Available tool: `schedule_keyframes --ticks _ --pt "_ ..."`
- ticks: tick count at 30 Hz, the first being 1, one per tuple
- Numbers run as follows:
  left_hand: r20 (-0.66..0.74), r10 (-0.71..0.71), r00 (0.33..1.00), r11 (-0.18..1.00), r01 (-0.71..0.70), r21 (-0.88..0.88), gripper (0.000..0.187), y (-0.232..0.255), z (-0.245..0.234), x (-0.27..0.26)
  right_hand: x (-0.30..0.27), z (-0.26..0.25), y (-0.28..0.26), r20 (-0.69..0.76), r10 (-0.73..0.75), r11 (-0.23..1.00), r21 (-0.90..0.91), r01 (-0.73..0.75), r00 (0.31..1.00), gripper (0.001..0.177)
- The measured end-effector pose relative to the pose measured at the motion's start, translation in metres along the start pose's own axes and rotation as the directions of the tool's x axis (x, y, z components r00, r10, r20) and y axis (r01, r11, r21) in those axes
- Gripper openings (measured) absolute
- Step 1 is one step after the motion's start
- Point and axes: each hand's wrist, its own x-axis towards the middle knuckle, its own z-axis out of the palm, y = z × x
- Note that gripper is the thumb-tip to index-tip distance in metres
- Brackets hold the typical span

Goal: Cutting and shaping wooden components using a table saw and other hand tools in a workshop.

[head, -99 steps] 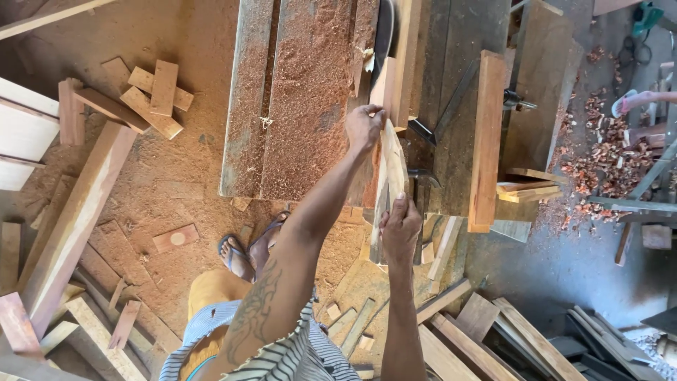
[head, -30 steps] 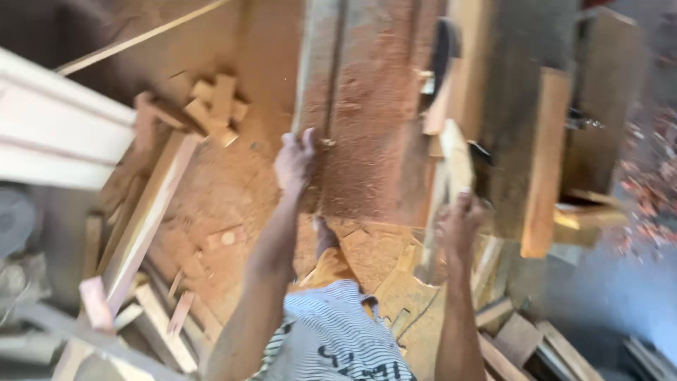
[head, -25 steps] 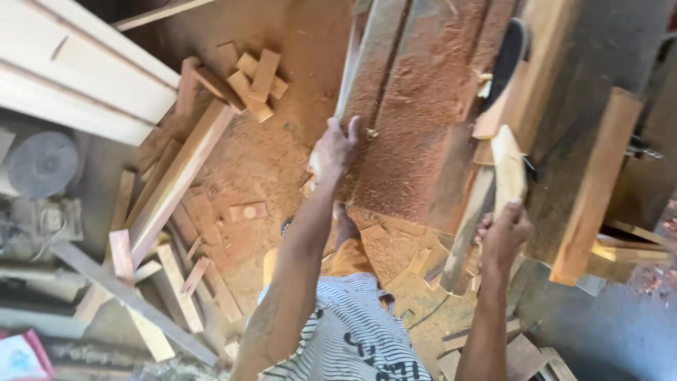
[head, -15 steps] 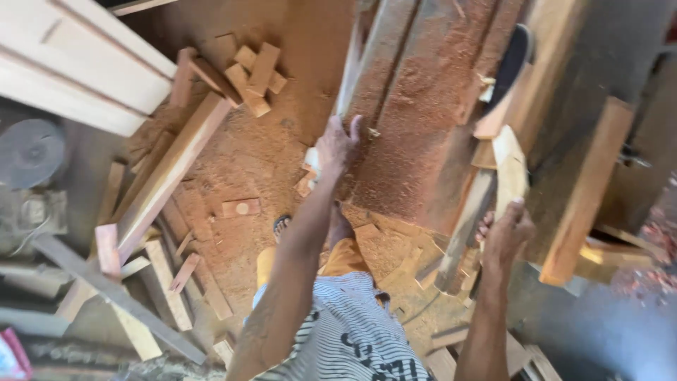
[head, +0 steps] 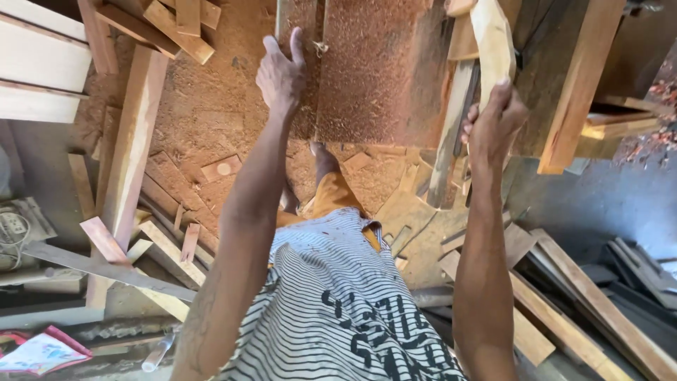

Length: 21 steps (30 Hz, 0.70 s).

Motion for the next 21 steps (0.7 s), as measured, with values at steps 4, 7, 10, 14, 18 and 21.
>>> schedule_keyframes --ticks 4,7,10,14,18,21 --pt "-0.121 0.137 0.983 0.988 -0.145 -0.055 0.064 -0.003 0.007 -0.001 0.023 -0.025 0.059 -0.042 -0.063 0.998 0.016 0.064 0.997 0.048" --pt "0.016 0.030 0.999 0.999 -0.030 -0.029 0.069 0.010 -0.011 0.002 0.002 -0.004 -0.001 -0.064 -0.097 0.982 -0.167 0.085 0.993 0.068" --pt "-0.074 0.167 0.983 0.986 -0.169 -0.008 0.074 -0.026 0.012 0.020 0.038 0.001 0.067 -0.129 -0.271 0.935 -0.270 0.229 0.954 0.073" --pt "-0.028 0.172 0.985 0.985 -0.173 -0.028 0.075 -0.029 0.008 0.016 0.045 0.014 0.075 -0.153 -0.218 0.930 -0.333 0.158 0.964 0.067" --pt "-0.096 0.242 0.965 0.969 -0.236 0.073 0.074 -0.057 0.031 0.028 0.039 0.014 0.059 -0.156 -0.292 0.942 -0.219 0.255 0.944 0.053" --pt "-0.096 0.189 0.977 0.980 -0.182 0.084 0.074 -0.010 -0.002 0.003 0.032 0.011 0.047 -0.115 -0.347 0.921 -0.231 0.314 0.931 0.048"
